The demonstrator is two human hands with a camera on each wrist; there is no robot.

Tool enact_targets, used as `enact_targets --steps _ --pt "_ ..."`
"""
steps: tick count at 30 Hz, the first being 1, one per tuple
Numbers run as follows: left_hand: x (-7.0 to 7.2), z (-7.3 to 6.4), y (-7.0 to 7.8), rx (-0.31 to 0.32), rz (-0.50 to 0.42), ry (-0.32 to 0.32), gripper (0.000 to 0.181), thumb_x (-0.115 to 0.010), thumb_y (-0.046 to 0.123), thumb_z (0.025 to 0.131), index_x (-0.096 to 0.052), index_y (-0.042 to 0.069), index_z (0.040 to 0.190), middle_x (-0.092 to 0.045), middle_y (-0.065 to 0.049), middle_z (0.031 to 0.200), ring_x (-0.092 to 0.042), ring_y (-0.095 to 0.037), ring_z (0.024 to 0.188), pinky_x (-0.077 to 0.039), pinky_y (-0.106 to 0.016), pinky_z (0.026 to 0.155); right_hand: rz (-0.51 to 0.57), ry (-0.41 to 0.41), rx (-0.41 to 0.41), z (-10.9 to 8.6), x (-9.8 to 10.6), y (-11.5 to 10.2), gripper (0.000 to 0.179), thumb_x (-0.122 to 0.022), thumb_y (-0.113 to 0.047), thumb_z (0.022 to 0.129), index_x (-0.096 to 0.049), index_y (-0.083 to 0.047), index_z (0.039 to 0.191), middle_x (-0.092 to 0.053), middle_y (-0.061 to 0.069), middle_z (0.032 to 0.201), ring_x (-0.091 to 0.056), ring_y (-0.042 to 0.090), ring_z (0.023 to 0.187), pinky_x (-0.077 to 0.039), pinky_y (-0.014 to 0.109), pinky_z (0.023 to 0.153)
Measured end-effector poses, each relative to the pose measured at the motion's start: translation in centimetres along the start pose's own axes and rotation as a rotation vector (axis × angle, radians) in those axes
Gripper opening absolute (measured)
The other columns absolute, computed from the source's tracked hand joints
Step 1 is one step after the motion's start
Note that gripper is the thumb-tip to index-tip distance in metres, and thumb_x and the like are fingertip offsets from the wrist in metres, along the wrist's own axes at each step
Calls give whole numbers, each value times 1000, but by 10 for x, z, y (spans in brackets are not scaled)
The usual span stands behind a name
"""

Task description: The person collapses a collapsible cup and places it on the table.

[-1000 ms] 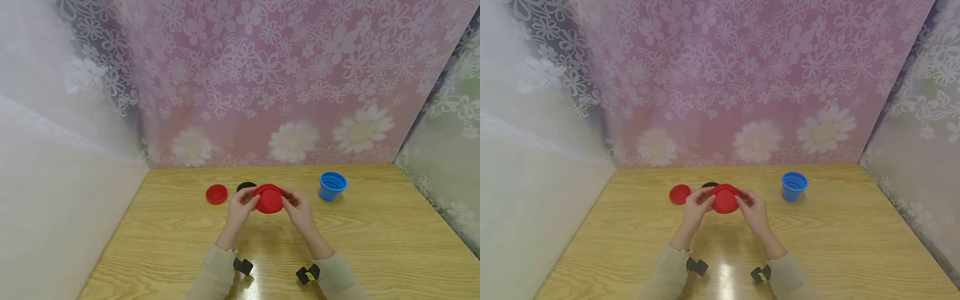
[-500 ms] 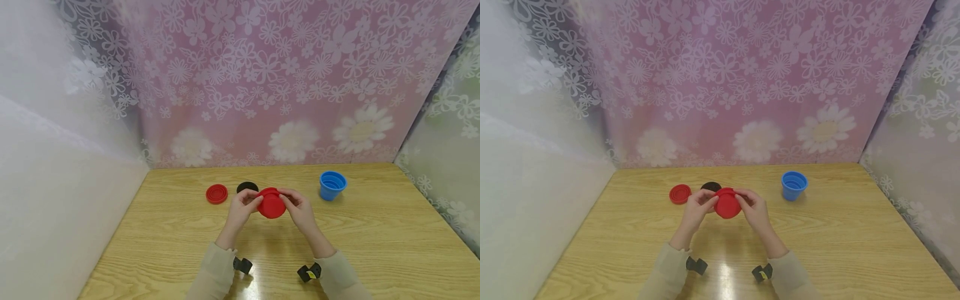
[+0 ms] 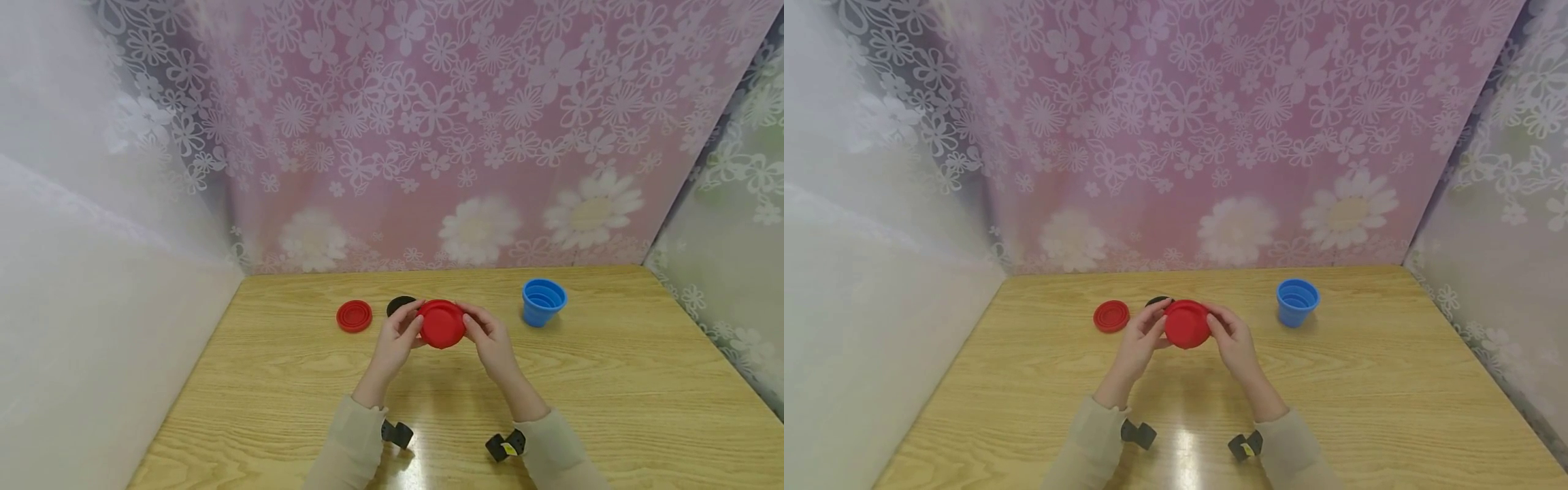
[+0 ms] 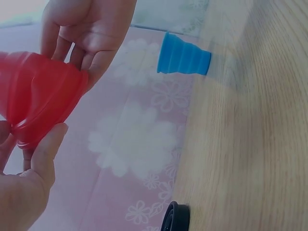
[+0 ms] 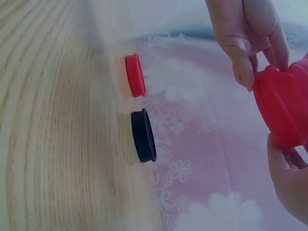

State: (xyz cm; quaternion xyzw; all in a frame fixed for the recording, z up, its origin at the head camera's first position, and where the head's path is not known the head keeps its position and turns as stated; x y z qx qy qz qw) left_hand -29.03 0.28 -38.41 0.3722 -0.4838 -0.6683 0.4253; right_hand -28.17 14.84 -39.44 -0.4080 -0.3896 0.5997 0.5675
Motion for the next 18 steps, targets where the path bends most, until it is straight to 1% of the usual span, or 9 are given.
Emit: enact_targets --steps 3,6,9,11,13,16,18 --pt "1 0 0 -1 -1 20 35 -43 3 93 -42 -6 126 -50 -14 104 -54 -9 81 -50 -44 70 69 -41 13 -1 -4 -1 34 -44 -6 92 -42 15 120 -56 -2 106 -57 11 92 -49 28 74" --pt "4 0 -1 3 -22 43 34 -40 3 94 -42 -5 127 -49 -15 107 -53 -10 81 -50 -42 71 99 -60 31 -3 -6 -1 35 -45 -3 91 -40 14 121 -55 -1 109 -57 12 93 -49 29 74" --pt "6 0 -1 7 -63 58 34 -38 3 94 -41 -4 127 -50 -14 108 -54 -10 82 -48 -47 74 101 -69 29 -4 -8 0 37 -49 0 89 -40 13 123 -54 2 111 -57 14 94 -49 31 75" --pt "6 0 -1 5 -80 61 34 -38 3 94 -41 -5 127 -51 -14 108 -55 -10 83 -45 -51 75 77 -63 1 -5 -8 4 40 -53 -1 87 -41 9 124 -52 6 113 -57 14 94 -49 30 75" --pt "7 0 -1 5 -84 64 34 -38 4 94 -41 -5 127 -51 -14 108 -55 -10 85 -44 -53 76 55 -58 -30 -6 -8 8 42 -55 -2 86 -41 7 125 -51 10 114 -57 14 94 -49 30 76" --pt "7 0 -2 5 -84 66 34 -38 4 94 -41 -5 126 -52 -13 108 -56 -10 85 -48 -46 74 24 -48 -71 -7 -7 14 44 -57 -6 85 -41 4 126 -49 14 115 -56 15 94 -48 28 77" --pt "7 0 -2 5 -91 66 34 -38 3 94 -41 -6 126 -51 -13 108 -55 -10 85 -50 -41 72 28 -43 -82 -7 -7 14 45 -58 -7 85 -41 3 126 -48 13 115 -56 14 94 -48 29 77"
Point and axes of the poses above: each hand's wrist, its own z-axis towards the middle knuckle, its own x-axis out of the back of the hand, y = z × x, the point moved 10 cm from there along z, towards the middle knuckle
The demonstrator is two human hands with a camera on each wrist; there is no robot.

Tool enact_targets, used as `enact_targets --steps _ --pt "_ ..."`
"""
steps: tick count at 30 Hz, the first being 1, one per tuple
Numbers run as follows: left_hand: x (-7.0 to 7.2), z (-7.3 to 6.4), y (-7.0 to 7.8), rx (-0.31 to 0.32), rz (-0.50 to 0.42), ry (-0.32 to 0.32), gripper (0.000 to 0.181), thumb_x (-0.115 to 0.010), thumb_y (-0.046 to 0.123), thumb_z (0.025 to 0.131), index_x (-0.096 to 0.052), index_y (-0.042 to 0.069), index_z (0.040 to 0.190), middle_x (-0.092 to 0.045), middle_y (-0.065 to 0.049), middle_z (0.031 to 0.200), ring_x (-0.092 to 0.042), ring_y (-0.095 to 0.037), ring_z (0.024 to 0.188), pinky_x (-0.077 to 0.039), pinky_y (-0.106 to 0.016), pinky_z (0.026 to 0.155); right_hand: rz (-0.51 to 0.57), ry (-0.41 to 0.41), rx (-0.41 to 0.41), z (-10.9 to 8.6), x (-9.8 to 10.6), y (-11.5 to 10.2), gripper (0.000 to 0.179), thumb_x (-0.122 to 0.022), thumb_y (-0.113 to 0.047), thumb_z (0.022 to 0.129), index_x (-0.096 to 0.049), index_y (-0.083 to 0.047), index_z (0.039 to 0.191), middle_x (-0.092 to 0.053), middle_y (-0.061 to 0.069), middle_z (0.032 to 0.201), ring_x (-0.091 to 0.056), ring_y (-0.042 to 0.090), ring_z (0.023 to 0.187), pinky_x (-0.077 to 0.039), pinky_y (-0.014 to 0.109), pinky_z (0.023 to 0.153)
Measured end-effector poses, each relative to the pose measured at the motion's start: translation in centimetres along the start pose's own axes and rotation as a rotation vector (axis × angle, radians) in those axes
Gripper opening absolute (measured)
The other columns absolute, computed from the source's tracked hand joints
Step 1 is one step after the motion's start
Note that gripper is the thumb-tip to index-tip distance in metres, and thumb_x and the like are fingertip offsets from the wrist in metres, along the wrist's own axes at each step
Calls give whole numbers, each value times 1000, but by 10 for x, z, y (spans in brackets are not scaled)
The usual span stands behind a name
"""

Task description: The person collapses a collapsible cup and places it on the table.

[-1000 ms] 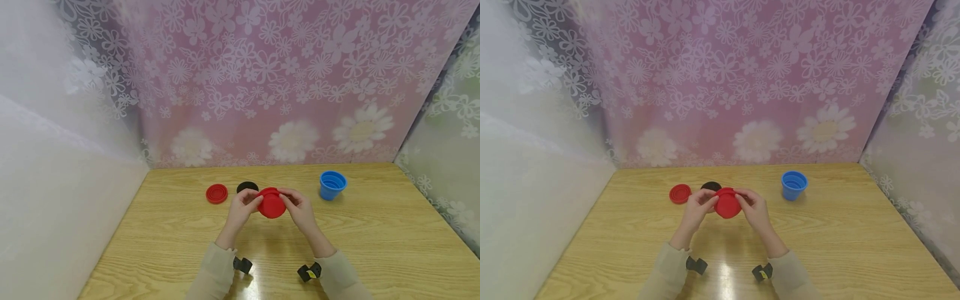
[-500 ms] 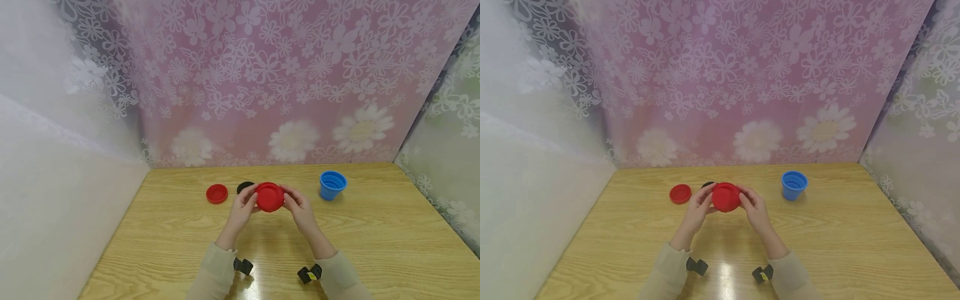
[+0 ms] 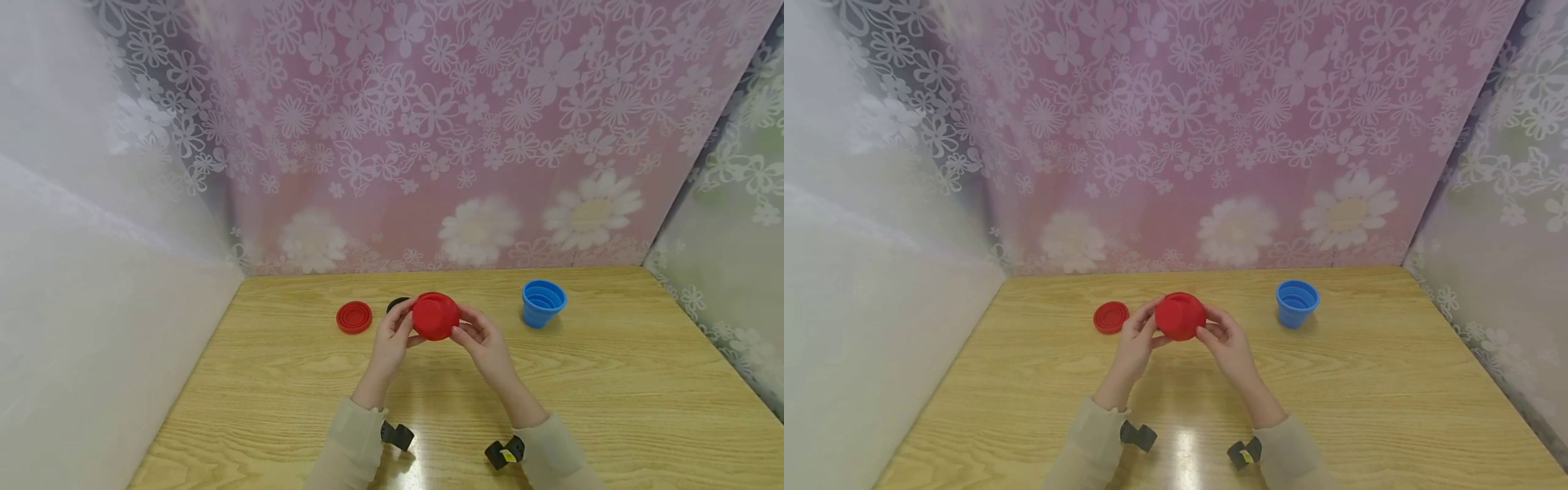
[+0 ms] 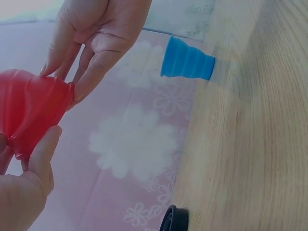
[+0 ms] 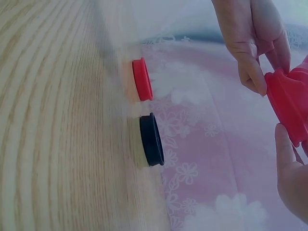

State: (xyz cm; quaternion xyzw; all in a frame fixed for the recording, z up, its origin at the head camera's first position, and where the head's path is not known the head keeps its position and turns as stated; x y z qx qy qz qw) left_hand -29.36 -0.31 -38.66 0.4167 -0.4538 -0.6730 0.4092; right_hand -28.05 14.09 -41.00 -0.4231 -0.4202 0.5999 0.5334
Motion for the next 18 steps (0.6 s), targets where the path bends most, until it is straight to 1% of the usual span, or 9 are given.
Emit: enact_targets --steps 5,8,11,14,18 --pt "-1 0 2 -10 -24 -5 32 -39 4 94 -41 -8 124 -50 -15 111 -55 -11 86 -51 -35 69 36 16 10 0 1 -4 44 -57 -5 85 -41 6 125 -51 5 112 -56 13 93 -48 27 78" --pt "0 0 3 -12 -22 6 29 -41 5 93 -45 -10 118 -52 -15 107 -56 -11 83 -52 -32 67 49 42 8 0 4 -3 41 -57 -3 85 -42 8 122 -54 0 109 -57 12 93 -48 25 78" --pt "2 0 2 1 -16 22 24 -44 5 92 -47 -10 111 -54 -11 100 -56 -11 78 -52 -30 66 35 72 -2 1 8 -2 38 -57 -4 85 -45 8 119 -56 -1 105 -57 11 92 -47 25 78" --pt "4 -1 0 12 -7 38 20 -46 5 91 -48 -10 105 -55 -7 96 -57 -10 75 -52 -34 65 -2 92 -4 1 10 -3 35 -58 -6 85 -48 8 115 -57 -1 102 -57 11 92 -47 24 78" --pt "5 -1 -1 31 6 46 17 -49 5 90 -48 -9 99 -55 -5 93 -57 -11 74 -50 -47 66 -45 114 6 1 12 -7 32 -59 -7 85 -51 7 112 -58 -2 99 -56 11 89 -48 22 76"
Point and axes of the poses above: each hand's wrist, its own z-axis towards the middle knuckle, its own x-axis out of the back of the hand, y = z × x, the point moved 10 cm from there along z, towards the middle knuckle
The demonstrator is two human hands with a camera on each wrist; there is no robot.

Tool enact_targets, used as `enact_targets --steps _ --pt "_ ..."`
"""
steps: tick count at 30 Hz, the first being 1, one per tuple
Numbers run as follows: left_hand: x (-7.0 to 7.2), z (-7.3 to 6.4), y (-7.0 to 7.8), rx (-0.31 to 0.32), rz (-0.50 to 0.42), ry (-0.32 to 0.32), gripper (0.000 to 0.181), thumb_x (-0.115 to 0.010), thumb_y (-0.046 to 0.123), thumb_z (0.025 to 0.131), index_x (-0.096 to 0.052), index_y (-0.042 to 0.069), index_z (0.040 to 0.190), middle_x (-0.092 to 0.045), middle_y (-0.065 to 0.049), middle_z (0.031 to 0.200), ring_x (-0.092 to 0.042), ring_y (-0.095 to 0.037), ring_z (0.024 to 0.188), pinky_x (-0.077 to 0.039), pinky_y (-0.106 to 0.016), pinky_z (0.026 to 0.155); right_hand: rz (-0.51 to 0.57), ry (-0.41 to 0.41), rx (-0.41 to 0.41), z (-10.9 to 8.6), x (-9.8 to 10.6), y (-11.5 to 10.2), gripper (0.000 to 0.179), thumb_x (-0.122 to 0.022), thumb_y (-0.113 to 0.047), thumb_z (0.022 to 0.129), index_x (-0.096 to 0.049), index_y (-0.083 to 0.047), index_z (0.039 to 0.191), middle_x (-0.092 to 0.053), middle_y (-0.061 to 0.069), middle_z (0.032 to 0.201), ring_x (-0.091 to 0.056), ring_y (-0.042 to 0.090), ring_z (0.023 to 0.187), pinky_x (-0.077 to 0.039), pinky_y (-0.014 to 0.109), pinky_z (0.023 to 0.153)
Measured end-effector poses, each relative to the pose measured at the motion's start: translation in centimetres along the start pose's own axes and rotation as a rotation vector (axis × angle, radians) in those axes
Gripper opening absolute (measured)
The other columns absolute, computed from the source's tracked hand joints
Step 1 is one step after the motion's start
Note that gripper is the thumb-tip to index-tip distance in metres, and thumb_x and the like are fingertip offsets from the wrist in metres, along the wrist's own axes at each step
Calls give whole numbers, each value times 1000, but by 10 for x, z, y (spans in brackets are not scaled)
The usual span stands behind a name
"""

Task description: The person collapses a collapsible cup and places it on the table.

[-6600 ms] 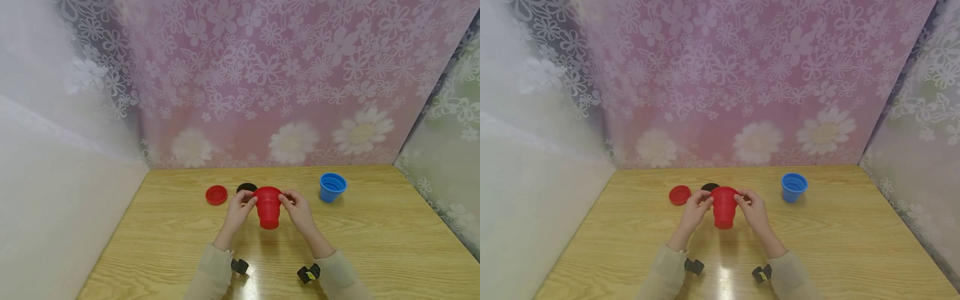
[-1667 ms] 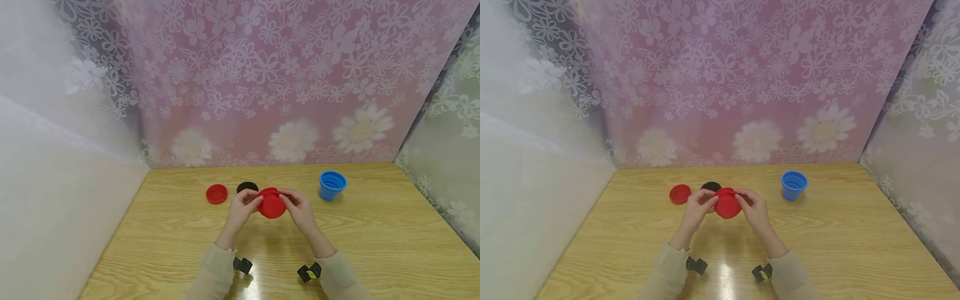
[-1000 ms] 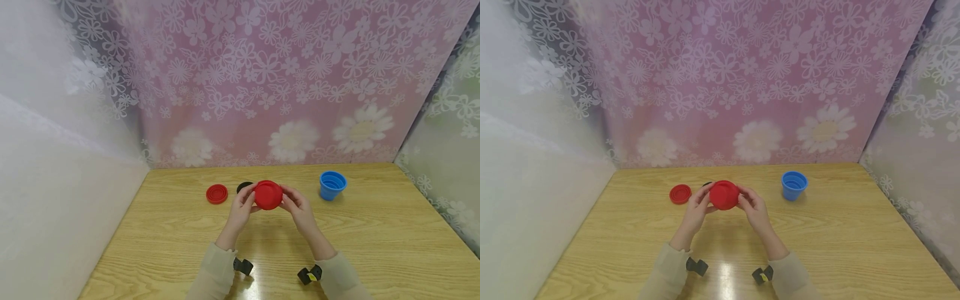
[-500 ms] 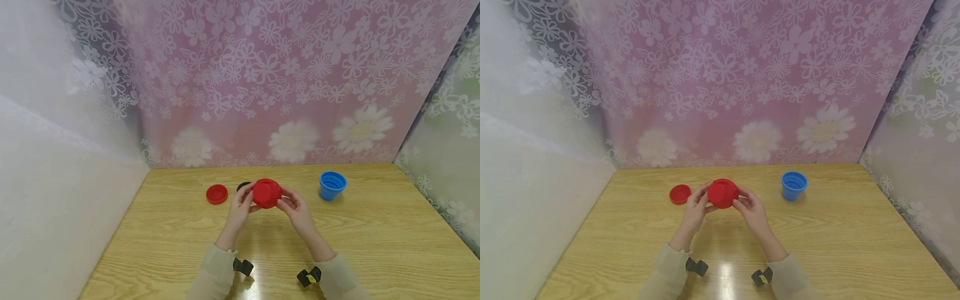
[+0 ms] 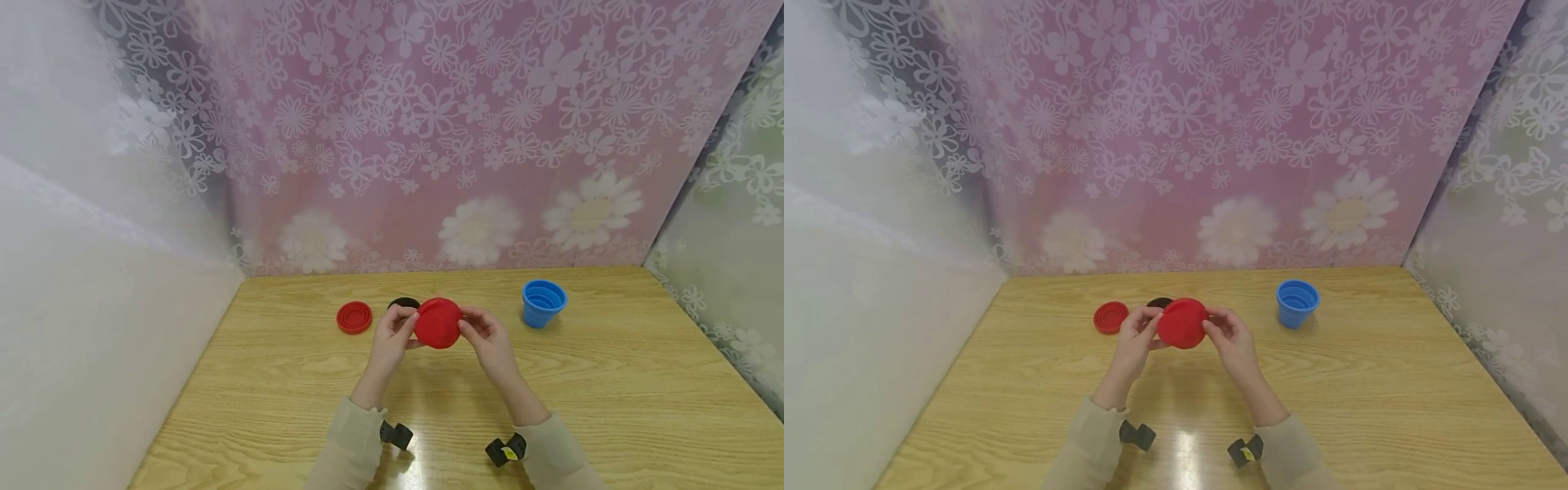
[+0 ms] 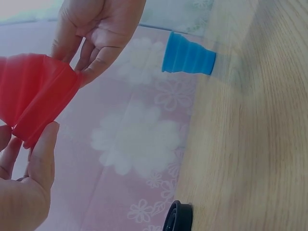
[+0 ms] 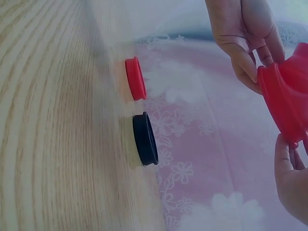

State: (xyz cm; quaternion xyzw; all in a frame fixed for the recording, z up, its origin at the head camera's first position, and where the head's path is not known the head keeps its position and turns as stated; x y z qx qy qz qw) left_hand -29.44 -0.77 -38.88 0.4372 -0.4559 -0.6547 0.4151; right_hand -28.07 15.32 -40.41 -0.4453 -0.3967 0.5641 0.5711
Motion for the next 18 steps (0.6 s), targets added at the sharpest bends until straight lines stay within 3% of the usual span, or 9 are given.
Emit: enact_targets --steps 5,10,18 --pt "0 0 -3 35 30 -5 14 -52 7 89 -48 -6 91 -53 -2 92 -56 -9 72 -52 -41 62 -33 25 12 1 2 -2 29 -59 -7 84 -54 7 110 -59 -5 95 -55 11 85 -48 21 74" --pt "-5 0 -1 18 25 -44 13 -50 3 89 -44 -7 93 -52 -2 86 -56 -9 70 -53 -34 60 -51 33 27 3 3 -4 29 -59 -8 85 -55 9 108 -60 -6 94 -56 11 83 -49 20 73" --pt "-12 -1 2 -14 -19 -103 30 -40 -1 93 -38 -9 121 -46 -5 98 -53 -10 83 -52 -26 60 11 -39 63 1 -4 -6 33 -53 -5 88 -49 10 117 -57 -4 102 -56 10 88 -49 23 74"
Point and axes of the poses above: each hand's wrist, its own z-axis towards the middle knuckle, its own x-axis out of the back of the hand, y = z × x, the point moved 10 cm from there along z, towards the middle knuckle
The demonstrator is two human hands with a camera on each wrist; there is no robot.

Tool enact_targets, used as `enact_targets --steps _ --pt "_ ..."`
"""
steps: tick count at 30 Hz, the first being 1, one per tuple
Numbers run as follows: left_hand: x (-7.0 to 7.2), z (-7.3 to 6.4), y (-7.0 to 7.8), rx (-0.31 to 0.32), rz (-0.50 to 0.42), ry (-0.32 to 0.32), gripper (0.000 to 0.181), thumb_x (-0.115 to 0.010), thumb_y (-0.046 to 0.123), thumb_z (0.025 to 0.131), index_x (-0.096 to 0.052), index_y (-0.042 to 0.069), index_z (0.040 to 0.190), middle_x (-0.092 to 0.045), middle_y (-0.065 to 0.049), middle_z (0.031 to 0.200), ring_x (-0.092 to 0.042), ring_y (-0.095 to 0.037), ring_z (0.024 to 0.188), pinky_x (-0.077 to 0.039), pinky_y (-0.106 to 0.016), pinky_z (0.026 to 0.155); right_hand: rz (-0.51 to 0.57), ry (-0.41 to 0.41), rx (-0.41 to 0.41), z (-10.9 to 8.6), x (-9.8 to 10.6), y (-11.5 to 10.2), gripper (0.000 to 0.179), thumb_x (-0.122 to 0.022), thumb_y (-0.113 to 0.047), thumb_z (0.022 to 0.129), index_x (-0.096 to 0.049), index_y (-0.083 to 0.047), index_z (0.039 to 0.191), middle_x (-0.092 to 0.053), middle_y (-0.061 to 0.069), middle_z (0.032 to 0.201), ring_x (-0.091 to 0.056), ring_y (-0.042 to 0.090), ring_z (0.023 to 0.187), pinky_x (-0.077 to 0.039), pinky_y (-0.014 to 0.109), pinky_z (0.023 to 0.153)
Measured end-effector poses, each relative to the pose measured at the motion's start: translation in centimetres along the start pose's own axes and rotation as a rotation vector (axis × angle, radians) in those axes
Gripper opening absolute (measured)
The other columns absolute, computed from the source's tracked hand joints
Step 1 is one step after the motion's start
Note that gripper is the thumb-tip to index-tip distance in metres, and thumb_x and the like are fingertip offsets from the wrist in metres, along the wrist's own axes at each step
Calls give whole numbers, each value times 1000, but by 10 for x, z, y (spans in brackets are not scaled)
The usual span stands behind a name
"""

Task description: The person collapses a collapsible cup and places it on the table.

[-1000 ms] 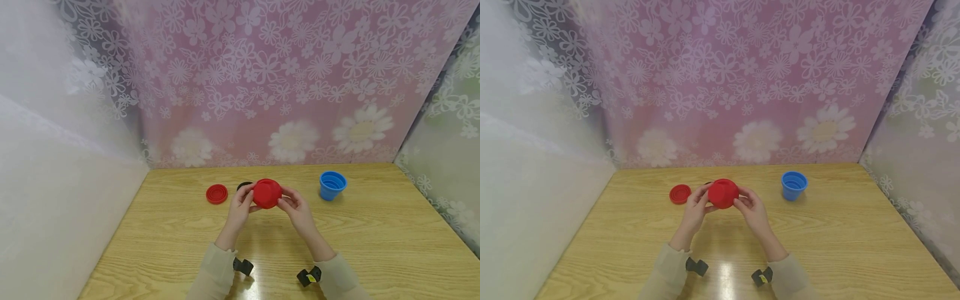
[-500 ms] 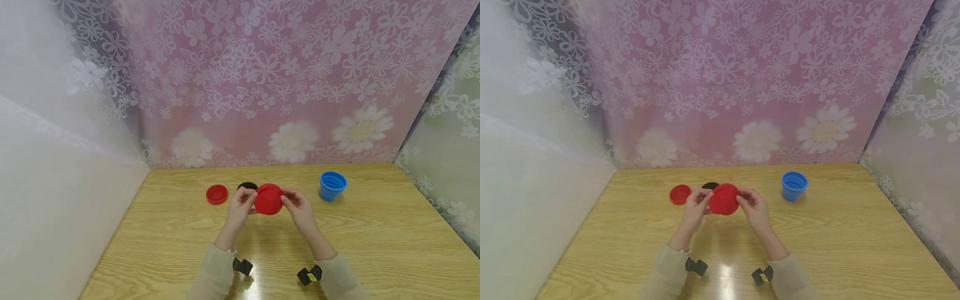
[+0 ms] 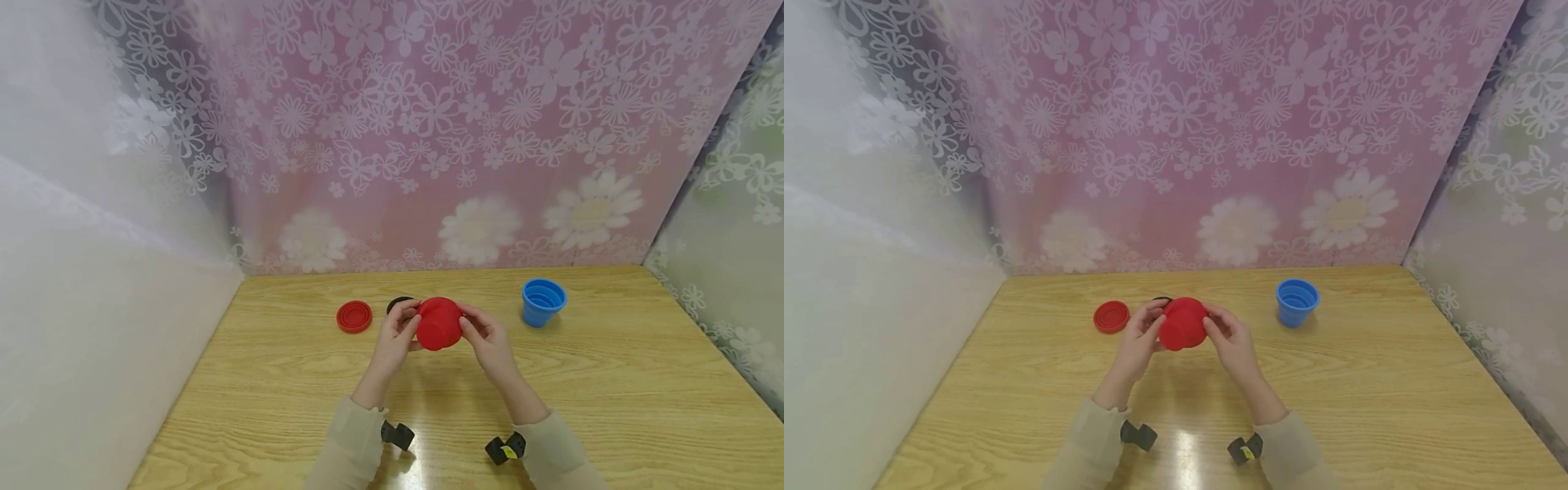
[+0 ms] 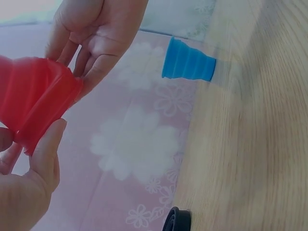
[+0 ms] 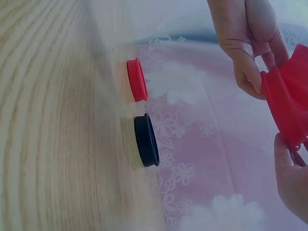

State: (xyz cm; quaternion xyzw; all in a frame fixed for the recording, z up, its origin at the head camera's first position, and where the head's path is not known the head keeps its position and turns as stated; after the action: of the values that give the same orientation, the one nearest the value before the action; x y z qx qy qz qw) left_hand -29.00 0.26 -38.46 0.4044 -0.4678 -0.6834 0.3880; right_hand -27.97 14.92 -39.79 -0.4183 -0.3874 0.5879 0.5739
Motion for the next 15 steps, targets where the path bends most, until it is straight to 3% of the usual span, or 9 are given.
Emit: enact_targets --steps 8,15 --pt "3 1 -1 7 0 35 37 -35 -1 94 -34 -6 131 -45 -8 105 -53 -11 85 -52 -26 64 54 -76 2 -3 -7 -1 42 -53 -1 87 -40 8 126 -52 -2 115 -55 11 98 -46 25 80" --pt "9 6 -17 13 -89 40 37 -38 3 94 -37 -2 131 -46 -8 109 -53 -14 89 -52 -28 65 113 -119 36 -4 -13 -4 46 -56 8 81 -38 13 124 -51 -2 115 -54 12 98 -46 23 80"
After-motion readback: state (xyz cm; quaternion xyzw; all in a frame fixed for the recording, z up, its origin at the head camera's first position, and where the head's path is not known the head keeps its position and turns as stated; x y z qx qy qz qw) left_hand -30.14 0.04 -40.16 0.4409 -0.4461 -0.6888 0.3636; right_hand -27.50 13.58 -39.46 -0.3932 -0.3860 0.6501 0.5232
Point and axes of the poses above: each hand's wrist, its own z-axis towards the middle knuckle, its own x-axis out of the back of the hand, y = z × x, the point moved 10 cm from there along z, towards the middle knuckle
